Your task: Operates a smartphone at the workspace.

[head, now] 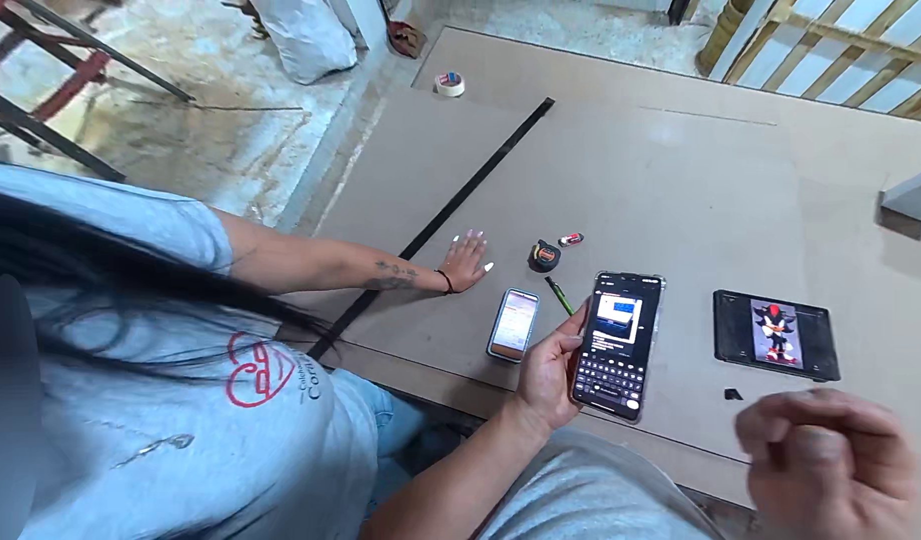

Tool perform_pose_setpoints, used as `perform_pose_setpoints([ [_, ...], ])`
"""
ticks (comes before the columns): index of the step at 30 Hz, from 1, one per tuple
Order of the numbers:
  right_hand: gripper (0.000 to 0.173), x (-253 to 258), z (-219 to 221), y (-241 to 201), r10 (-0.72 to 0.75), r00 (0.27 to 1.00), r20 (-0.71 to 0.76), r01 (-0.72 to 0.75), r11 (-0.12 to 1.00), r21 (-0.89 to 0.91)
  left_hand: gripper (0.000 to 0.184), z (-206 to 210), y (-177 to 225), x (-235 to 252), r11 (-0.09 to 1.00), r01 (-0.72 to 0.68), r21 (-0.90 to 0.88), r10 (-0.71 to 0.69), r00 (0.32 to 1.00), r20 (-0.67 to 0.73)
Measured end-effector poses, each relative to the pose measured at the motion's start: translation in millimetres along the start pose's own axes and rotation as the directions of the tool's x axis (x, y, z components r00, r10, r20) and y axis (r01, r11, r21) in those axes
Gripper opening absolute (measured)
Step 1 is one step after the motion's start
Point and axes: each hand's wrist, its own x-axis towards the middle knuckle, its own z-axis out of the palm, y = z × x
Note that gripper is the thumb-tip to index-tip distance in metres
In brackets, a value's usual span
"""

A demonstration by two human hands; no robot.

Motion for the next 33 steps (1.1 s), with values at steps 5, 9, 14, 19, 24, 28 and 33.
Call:
perform_pose_setpoints([
  [5, 0.014, -6.2, -22.0, 58.9, 0.159, 0.982, -0.097, -0.172, 0.975, -0.141, 0.055, -5.7, -1.7, 4.4, 1.0, 0.002, 0.001, -0.002, 0.997, 0.078],
  [9, 0.043, -65.3, -43.2, 154.8, 0.575, 0.817, -0.038, -0.411, 0.536, -0.737, 0.055, -4.5, -9.5, -0.9, 0.995, 0.07, 0.065, -0.073, 0.996, 0.052],
  [14, 0.055, -117.6, -70.6, 234.5, 0.943, 0.316, 0.099, -0.386, 0.223, -0.895, 0.058, -14.5, -16.3, 0.7, 0.983, 0.128, 0.133, -0.135, 0.99, 0.046],
  [19, 0.061, -113.8, -68.3, 235.2, 0.922, 0.369, 0.119, -0.314, 0.245, -0.917, 0.057, -57.7, -38.8, 23.0, 0.957, 0.128, 0.262, -0.106, 0.99, -0.097],
  [24, 0.046, -101.9, -70.5, 230.9, 0.818, 0.571, 0.064, -0.376, 0.331, -0.866, 0.054, -126.4, -72.8, 66.7, 0.925, 0.157, 0.346, -0.021, 0.93, -0.366],
  [28, 0.054, -63.5, -76.1, 238.2, 0.638, 0.767, 0.065, -0.267, 0.41, -0.872, 0.054, -146.2, -85.8, 100.9, 0.881, 0.15, 0.45, 0.051, 0.913, -0.404],
  [33, 0.073, -37.9, -71.0, 301.6, 0.522, 0.844, 0.119, -0.119, 0.399, -0.909, 0.05, -137.1, -91.4, 114.4, 0.655, 0.15, 0.741, 0.186, 0.918, -0.35],
])
